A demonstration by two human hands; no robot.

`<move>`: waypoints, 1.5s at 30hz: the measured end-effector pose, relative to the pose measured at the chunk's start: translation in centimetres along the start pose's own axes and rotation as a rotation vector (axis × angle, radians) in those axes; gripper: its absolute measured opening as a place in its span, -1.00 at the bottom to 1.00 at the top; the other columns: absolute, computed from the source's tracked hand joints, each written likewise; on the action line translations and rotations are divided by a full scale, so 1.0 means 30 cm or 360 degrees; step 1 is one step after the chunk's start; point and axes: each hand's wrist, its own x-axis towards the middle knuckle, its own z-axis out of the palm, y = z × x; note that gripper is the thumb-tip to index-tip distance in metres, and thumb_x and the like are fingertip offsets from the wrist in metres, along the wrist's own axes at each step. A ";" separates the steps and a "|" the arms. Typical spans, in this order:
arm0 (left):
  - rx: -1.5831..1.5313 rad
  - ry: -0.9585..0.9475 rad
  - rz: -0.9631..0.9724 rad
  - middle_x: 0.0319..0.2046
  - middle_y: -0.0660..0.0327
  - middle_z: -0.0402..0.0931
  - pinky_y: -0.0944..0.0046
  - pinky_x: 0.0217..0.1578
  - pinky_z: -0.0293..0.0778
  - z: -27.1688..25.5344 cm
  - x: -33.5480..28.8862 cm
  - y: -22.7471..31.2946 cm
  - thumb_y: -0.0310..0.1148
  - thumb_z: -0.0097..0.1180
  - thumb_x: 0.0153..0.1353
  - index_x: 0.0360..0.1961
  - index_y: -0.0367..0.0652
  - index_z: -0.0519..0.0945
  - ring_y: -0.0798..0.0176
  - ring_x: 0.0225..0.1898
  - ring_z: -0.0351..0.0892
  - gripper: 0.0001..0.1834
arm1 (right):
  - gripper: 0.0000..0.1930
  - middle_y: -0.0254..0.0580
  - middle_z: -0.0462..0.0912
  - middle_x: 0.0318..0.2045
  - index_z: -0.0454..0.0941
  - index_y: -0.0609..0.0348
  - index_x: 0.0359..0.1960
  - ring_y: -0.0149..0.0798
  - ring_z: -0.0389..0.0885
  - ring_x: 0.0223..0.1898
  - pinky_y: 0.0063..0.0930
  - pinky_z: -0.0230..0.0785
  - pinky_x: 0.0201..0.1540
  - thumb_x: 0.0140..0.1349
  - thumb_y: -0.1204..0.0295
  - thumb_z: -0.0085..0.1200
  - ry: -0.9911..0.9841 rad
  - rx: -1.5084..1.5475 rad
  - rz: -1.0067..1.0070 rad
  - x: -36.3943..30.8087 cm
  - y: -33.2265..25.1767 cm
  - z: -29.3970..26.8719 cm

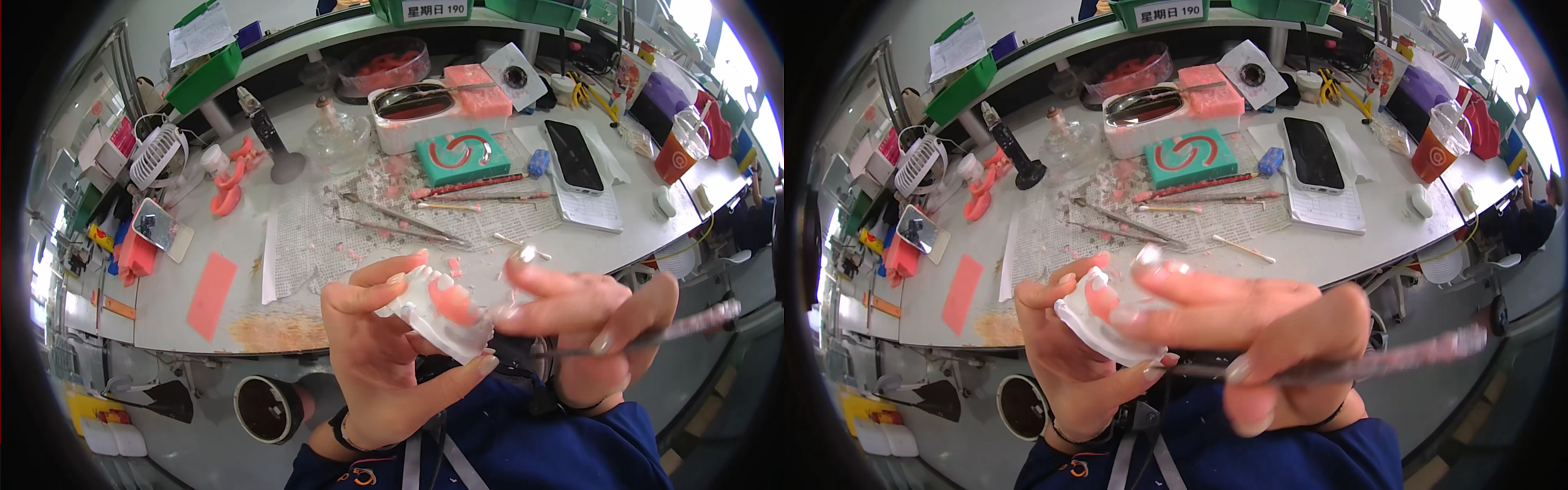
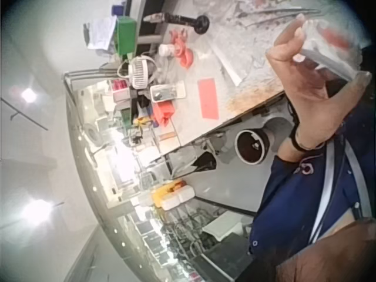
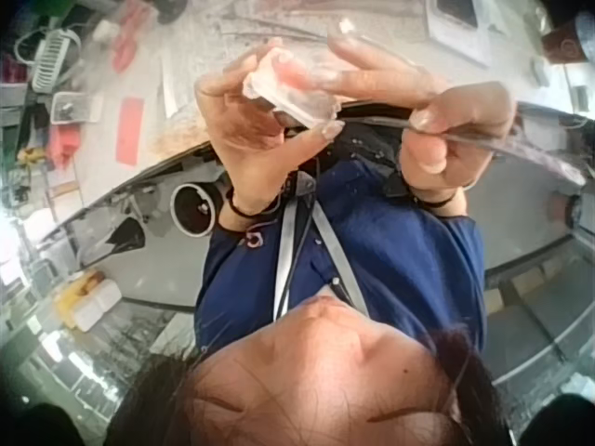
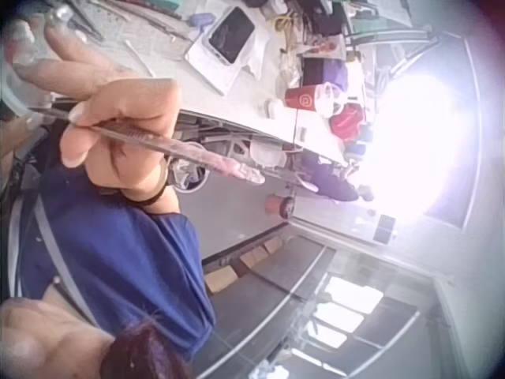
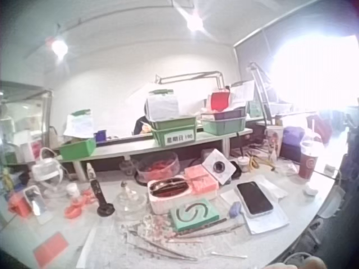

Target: Shaping and cleaning a dental mold or denture base using small hand tools and heat.

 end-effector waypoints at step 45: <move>0.0233 -0.0100 0.0148 0.19 -0.03 0.13 0.20 -0.01 0.67 -0.015 0.007 -0.008 -0.76 0.43 -0.18 0.09 -0.14 0.18 0.01 0.23 0.39 -0.15 | -0.74 0.28 0.65 -0.39 0.27 0.34 -0.32 0.15 0.73 -0.28 -0.09 0.66 -0.19 0.08 0.76 0.14 -0.0352 -0.0707 0.0004 0.021 -0.059 -0.002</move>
